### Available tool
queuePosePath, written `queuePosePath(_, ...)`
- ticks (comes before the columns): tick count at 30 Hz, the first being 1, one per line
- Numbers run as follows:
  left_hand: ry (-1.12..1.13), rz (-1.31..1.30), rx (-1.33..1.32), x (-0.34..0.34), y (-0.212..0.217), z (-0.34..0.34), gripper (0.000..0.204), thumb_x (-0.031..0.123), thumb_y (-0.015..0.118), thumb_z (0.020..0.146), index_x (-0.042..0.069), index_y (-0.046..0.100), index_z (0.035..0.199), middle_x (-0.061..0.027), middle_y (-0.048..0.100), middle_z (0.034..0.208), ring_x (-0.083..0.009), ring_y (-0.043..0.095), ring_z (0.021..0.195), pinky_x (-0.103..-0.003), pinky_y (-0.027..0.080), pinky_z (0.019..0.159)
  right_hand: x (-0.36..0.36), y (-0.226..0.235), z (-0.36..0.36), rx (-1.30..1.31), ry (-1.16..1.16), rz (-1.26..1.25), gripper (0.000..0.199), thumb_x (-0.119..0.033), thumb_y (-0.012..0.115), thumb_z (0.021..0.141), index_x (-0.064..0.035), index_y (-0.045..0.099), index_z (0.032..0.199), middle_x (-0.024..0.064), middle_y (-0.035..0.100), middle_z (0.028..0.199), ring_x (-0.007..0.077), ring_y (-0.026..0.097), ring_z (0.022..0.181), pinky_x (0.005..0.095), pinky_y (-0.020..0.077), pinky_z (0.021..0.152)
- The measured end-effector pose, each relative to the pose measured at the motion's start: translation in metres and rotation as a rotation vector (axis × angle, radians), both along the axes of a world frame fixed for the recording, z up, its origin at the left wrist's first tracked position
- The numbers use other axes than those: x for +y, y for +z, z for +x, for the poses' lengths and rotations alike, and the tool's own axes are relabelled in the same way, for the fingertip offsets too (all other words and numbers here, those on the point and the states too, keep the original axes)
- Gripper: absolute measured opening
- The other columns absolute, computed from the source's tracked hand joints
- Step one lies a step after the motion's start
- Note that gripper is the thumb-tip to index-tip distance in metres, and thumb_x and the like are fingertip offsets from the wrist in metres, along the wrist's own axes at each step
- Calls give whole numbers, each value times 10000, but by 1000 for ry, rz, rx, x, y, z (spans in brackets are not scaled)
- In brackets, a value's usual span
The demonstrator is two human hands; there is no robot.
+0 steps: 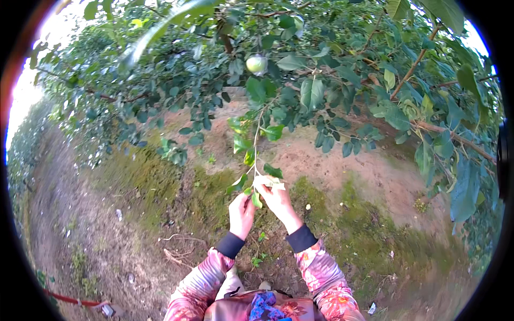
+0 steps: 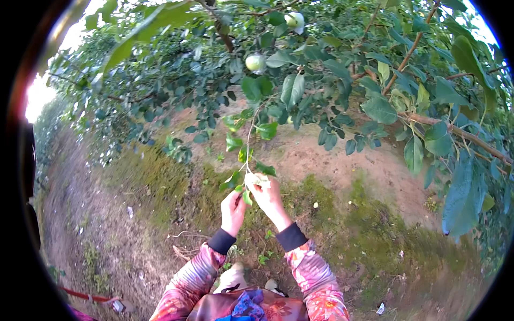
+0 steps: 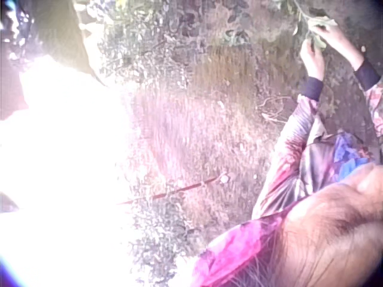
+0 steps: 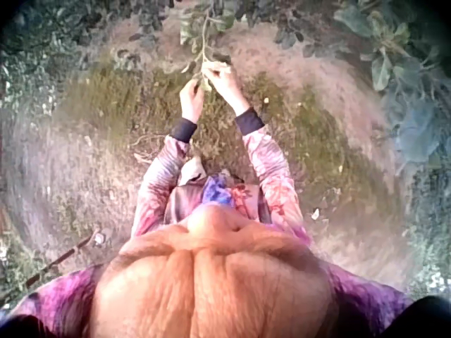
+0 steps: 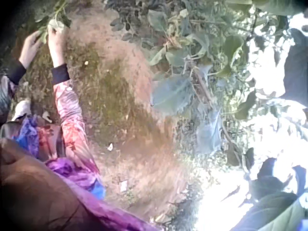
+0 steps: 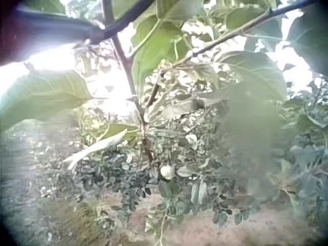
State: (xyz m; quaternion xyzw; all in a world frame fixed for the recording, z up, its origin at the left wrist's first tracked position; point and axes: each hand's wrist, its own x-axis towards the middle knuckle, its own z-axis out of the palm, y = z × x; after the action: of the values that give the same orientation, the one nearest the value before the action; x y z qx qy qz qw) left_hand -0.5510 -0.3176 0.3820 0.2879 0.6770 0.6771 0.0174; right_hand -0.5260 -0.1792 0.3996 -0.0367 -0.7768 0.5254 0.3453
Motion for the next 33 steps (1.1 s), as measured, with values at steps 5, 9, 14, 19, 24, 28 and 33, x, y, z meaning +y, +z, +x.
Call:
queuePosePath(5, -136, -5, 23, 12, -29, 10, 278, -91, 566, 866, 2, 647, 1115, -78, 659, 894, -136, 633, 777, -269, 517, 681, 14, -5, 43, -226, 3, -363, 141, -139, 686, 907, -34, 684, 1002, -28, 656, 801, 47, 557, 624, 217, 444, 521)
queuePosePath(9, -217, -66, 101, 11, -37, 2, 284, -98, 590, 817, 19, 643, 1071, -95, 598, 820, -171, 598, 705, -286, 485, 626, 6, -17, 55, -358, -239, -293, 210, -66, 674, 883, 1, 656, 1081, 36, 688, 962, 93, 635, 752, 249, 525, 600)
queuePosePath(14, -301, -50, 32, 4, -52, -15, 187, -92, 591, 838, 20, 654, 973, -99, 601, 805, -218, 617, 711, -301, 490, 633, -23, -17, 47, -350, -480, 132, 102, -39, 674, 883, -37, 693, 983, 16, 673, 815, 84, 563, 614, 245, 435, 540)
queuePosePath(19, -374, -66, -19, -6, -58, -46, 137, -66, 606, 841, 18, 654, 938, -103, 599, 793, -239, 614, 682, -310, 486, 619, -44, -28, 16, -217, -451, -199, 144, -59, 671, 878, 0, 673, 1009, 39, 647, 898, 88, 591, 720, 261, 476, 597)
queuePosePath(24, -442, -160, 39, -20, -69, -67, 146, -49, 610, 821, 7, 668, 943, -107, 633, 831, -237, 631, 693, -310, 498, 620, -54, -16, -18, -379, -435, -10, 120, -94, 655, 909, 0, 671, 981, 20, 643, 852, 68, 588, 731, 238, 472, 620)
queuePosePath(28, -457, -104, 196, -31, -50, -112, 181, 3, 623, 824, 24, 673, 996, -156, 669, 929, -307, 670, 845, -351, 543, 748, -56, -29, -22, -250, -394, -367, 110, -50, 589, 948, 12, 671, 987, 11, 664, 826, 77, 614, 730, 237, 486, 649)
queuePosePath(33, -224, -97, 155, -16, -31, -172, 235, 75, 683, 855, 42, 670, 1088, -108, 651, 1006, -213, 612, 894, -295, 488, 783, -56, -19, -4, -290, -411, -507, 134, -7, 553, 958, 23, 662, 1030, 6, 678, 878, 74, 617, 772, 228, 497, 725)
